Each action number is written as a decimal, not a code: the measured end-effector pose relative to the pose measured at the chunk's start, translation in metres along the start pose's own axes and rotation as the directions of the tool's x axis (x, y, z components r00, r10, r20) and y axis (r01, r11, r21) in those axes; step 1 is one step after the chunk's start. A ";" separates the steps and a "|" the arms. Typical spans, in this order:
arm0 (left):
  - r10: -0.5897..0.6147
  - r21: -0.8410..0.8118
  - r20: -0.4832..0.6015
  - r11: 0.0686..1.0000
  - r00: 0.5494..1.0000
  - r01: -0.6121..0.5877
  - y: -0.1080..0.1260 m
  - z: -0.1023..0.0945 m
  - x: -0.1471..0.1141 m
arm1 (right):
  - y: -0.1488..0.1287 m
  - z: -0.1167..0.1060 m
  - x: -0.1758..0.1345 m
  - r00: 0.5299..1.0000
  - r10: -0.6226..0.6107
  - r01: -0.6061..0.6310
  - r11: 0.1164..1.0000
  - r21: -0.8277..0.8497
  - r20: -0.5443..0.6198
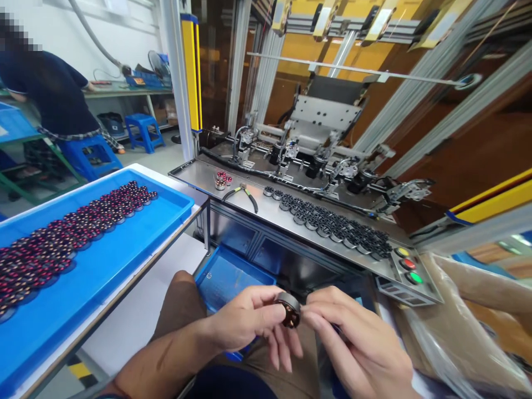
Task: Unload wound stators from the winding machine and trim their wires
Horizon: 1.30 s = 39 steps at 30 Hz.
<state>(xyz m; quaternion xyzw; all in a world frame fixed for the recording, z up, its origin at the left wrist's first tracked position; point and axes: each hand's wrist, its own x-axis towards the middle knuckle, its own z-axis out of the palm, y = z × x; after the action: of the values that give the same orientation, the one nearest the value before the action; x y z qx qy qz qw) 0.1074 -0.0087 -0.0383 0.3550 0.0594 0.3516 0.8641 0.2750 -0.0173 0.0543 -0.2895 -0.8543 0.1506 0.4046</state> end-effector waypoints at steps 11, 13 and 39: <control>0.000 -0.053 -0.129 0.999 0.992 -0.007 0.012 0.004 0.001 | -0.003 0.005 0.004 0.998 0.063 -0.058 0.983 0.173 -0.023; -0.251 -0.010 0.059 0.968 0.966 0.252 0.010 -0.001 0.004 | -0.003 0.003 0.005 0.999 0.039 -0.039 0.985 0.169 0.003; 0.468 0.412 -0.292 0.849 0.834 -0.332 0.007 0.004 -0.006 | 0.004 0.024 0.001 0.956 0.174 -0.141 0.979 0.150 -0.236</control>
<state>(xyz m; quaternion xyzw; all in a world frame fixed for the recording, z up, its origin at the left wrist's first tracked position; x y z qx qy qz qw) 0.1005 -0.0109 -0.0314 0.4293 0.2102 0.5736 0.6652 0.2574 -0.0143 0.0375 -0.3458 -0.7595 0.2010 0.5129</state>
